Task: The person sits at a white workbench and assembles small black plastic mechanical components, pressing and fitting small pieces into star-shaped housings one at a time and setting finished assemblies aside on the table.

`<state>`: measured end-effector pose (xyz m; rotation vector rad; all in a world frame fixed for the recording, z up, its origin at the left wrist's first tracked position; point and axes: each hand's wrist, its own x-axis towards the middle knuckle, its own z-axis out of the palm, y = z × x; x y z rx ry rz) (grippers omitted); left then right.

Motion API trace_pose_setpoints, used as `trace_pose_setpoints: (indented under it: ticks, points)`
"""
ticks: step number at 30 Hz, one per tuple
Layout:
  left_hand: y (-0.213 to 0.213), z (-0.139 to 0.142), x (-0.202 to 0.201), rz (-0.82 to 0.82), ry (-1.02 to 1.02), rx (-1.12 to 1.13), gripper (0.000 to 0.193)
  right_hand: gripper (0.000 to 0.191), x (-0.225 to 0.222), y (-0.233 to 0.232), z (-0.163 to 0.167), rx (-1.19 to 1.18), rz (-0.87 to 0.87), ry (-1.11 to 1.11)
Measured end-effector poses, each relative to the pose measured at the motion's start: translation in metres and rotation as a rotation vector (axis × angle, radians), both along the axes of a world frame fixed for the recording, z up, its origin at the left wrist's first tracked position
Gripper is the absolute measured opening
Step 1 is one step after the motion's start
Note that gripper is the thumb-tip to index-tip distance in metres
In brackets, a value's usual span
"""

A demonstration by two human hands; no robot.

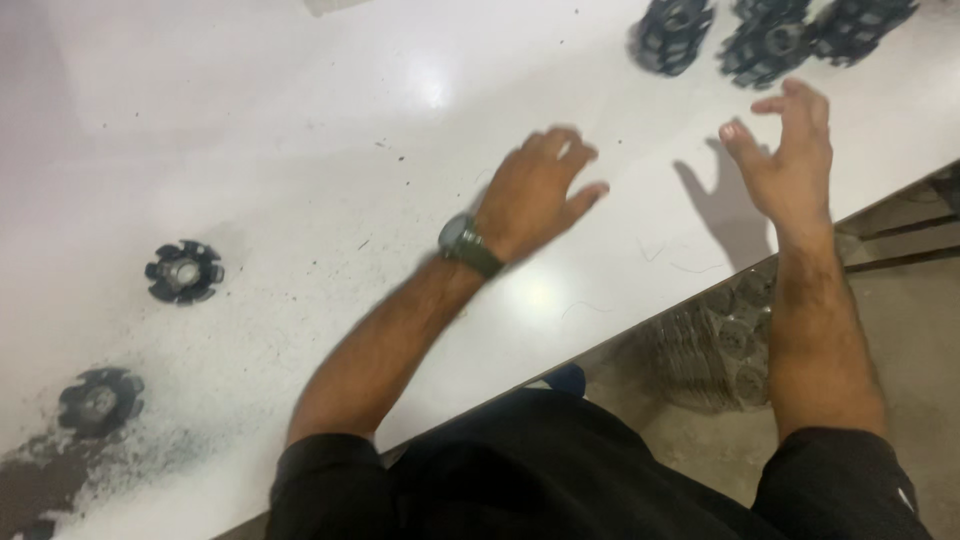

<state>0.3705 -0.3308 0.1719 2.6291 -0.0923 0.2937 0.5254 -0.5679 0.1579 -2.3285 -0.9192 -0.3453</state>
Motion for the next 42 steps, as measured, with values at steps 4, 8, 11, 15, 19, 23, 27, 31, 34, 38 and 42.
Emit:
trace_pose_setpoints:
  ticks: [4,8,11,15,19,23,27,31,34,38,42]
  points:
    - [-0.022,-0.03,-0.086,-0.118,0.367,0.171,0.04,0.048,-0.04,-0.004,-0.046,-0.088,0.066,0.177]
    - [-0.006,-0.066,-0.145,0.17,0.099,0.321,0.037,0.086,-0.103,-0.006,-0.072,-0.105,0.155,0.324]
    - [0.007,-0.085,-0.18,0.355,0.006,0.376,0.025,0.099,-0.146,0.011,-0.083,-0.366,0.189,0.106]
    - [0.008,-0.092,-0.218,0.453,-0.043,0.225,0.014,0.109,-0.183,0.059,-0.087,-0.435,0.397,0.052]
    - [0.006,-0.084,-0.27,0.547,-0.126,0.027,0.015,0.113,-0.197,0.141,-0.071,-0.449,0.521,0.03]
    - [0.01,-0.069,-0.376,0.609,-0.366,-0.167,0.016,0.108,-0.244,0.233,-0.042,-0.464,0.667,0.028]
    - [0.015,-0.046,-0.483,0.929,-0.441,-0.104,0.014,0.105,-0.354,0.298,-0.026,-0.627,0.937,0.05]
    - [0.009,-0.032,-0.552,1.101,-0.636,-0.163,0.012,0.106,-0.447,0.29,-0.038,-0.69,1.309,-0.055]
    - [0.021,-0.045,-0.557,1.13,-0.756,-0.319,0.013,0.105,-0.473,0.25,-0.051,-0.492,1.573,-0.07]
    - [0.049,-0.075,-0.504,1.129,-0.591,-0.195,0.013,0.079,-0.454,0.196,-0.054,-0.157,1.923,0.201]
    - [0.048,-0.092,-0.41,0.814,-0.295,-0.515,0.016,0.058,-0.371,0.159,-0.045,-0.35,1.996,0.659]
